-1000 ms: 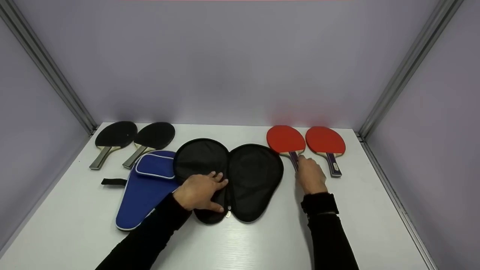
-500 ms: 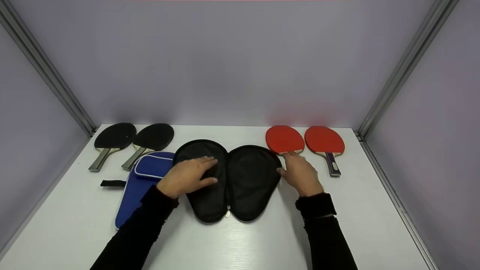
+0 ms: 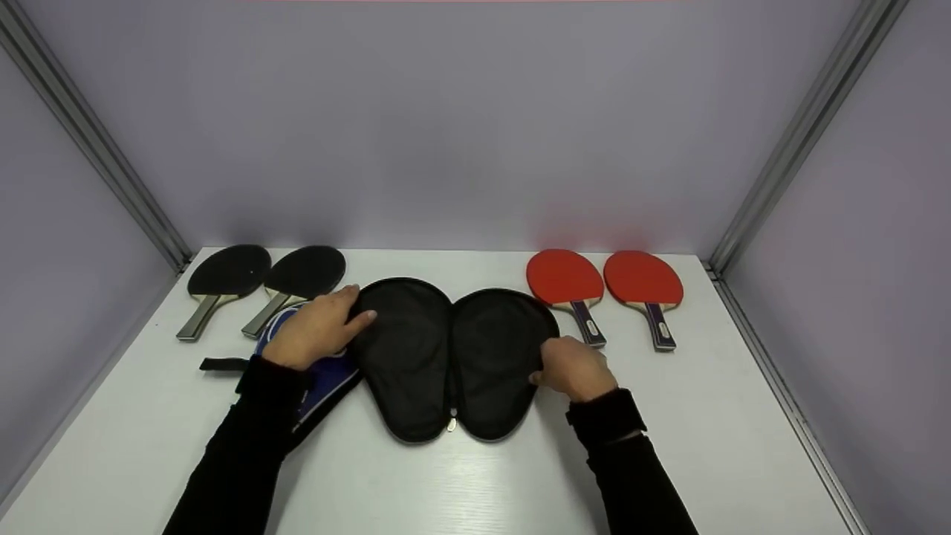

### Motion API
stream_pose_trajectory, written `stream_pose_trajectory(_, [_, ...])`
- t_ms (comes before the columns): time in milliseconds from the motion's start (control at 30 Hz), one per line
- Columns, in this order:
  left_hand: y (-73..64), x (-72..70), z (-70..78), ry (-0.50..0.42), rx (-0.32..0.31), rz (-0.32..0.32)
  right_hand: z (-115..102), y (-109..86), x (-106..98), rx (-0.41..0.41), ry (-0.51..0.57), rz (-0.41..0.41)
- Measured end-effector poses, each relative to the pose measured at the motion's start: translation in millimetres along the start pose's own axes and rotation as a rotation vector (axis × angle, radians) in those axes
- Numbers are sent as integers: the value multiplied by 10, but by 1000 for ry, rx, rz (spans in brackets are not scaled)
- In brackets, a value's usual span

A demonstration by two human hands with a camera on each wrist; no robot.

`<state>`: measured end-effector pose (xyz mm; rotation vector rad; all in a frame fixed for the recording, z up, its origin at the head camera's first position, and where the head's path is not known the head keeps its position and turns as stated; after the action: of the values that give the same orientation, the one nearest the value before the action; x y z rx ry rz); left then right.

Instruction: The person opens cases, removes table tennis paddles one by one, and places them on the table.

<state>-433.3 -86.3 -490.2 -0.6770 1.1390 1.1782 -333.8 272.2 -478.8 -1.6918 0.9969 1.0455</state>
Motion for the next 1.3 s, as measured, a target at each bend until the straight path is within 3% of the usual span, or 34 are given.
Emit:
stream_pose_trajectory(133, [-248,-334,268,23,-64,-88,-11,36,84,-30,-19,-39])
stream_pose_trajectory(233, [-320,-432,359,38,-64,-90,-8,54,109,-46,-31,-54])
stream_pose_trajectory(533, [-336,-533,426,68,-42,-64,1,69,122,-67,-31,-64])
stream_pose_trajectory(767, [-371,-691,555,72,20,13,30,84,136,-46,-32,-67])
stream_pose_trajectory(1000, [-375,-804,664,15,69,66,44,104,148,-30,-20,-61])
stream_pose_trajectory(1300, [-348,-866,749,-121,136,97,10,117,133,-72,-53,-26])
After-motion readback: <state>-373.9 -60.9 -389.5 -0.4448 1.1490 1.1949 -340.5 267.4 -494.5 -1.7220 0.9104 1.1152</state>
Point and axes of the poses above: each hand's wrist, its own y-axis towards the middle knuckle, its own x-axis out of the palm, z = x × y, the point moved 10 cm from there along y, towards the middle knuckle, and after that the axes turned 2 degrees about -x, right-handed, at the moved point
